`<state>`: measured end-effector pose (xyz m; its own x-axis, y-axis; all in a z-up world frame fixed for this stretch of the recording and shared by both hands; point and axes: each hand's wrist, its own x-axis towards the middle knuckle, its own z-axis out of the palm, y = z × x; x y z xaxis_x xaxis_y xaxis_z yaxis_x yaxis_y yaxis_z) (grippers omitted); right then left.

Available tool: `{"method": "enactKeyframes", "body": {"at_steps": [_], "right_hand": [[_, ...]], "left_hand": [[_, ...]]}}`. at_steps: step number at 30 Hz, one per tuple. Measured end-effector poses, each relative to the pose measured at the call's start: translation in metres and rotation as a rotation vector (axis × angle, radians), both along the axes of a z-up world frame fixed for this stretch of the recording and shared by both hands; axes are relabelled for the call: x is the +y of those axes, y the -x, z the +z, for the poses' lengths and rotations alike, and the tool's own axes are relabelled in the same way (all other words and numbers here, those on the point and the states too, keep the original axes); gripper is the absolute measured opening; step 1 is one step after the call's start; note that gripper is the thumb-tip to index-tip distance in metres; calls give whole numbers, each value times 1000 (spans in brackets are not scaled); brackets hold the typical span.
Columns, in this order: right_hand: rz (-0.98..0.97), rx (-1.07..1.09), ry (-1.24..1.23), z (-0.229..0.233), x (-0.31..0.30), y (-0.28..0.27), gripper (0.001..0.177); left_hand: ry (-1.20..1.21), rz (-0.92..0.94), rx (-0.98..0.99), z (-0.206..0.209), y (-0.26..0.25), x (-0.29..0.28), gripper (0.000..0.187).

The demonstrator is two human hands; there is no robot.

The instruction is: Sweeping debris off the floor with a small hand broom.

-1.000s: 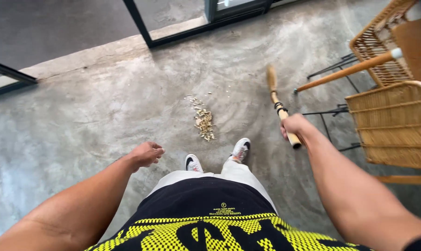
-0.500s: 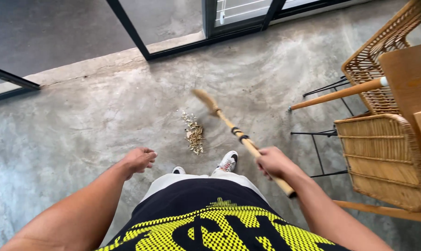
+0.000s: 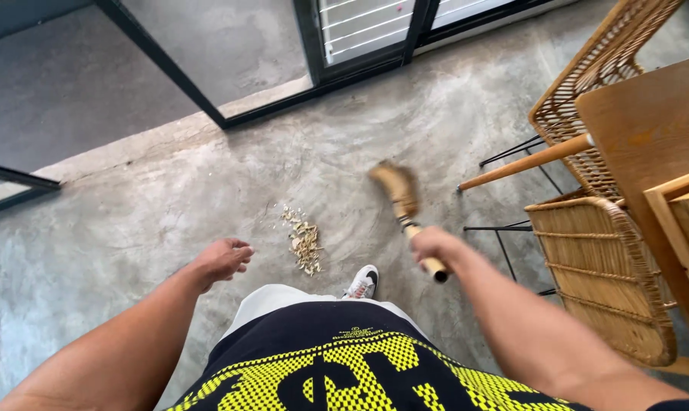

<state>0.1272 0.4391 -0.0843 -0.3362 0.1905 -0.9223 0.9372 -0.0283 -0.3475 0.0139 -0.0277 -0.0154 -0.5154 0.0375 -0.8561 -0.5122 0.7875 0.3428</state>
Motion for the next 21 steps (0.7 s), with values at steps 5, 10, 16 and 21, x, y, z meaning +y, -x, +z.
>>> {"method": "enactKeyframes", "body": {"at_steps": [5, 10, 16, 21], "right_hand": [[4, -15, 213, 43, -8, -7, 8], [-115, 51, 277, 96, 47, -3, 17], [-400, 183, 256, 112, 108, 49, 16], [-611, 295, 278, 105, 147, 131, 13]], "left_hand": [[27, -15, -26, -21, 17, 15, 48], [13, -46, -57, -48, 50, 52, 48], [-43, -73, -52, -64, 119, 128, 47], [-87, -156, -46, -81, 209, 201, 48]]}}
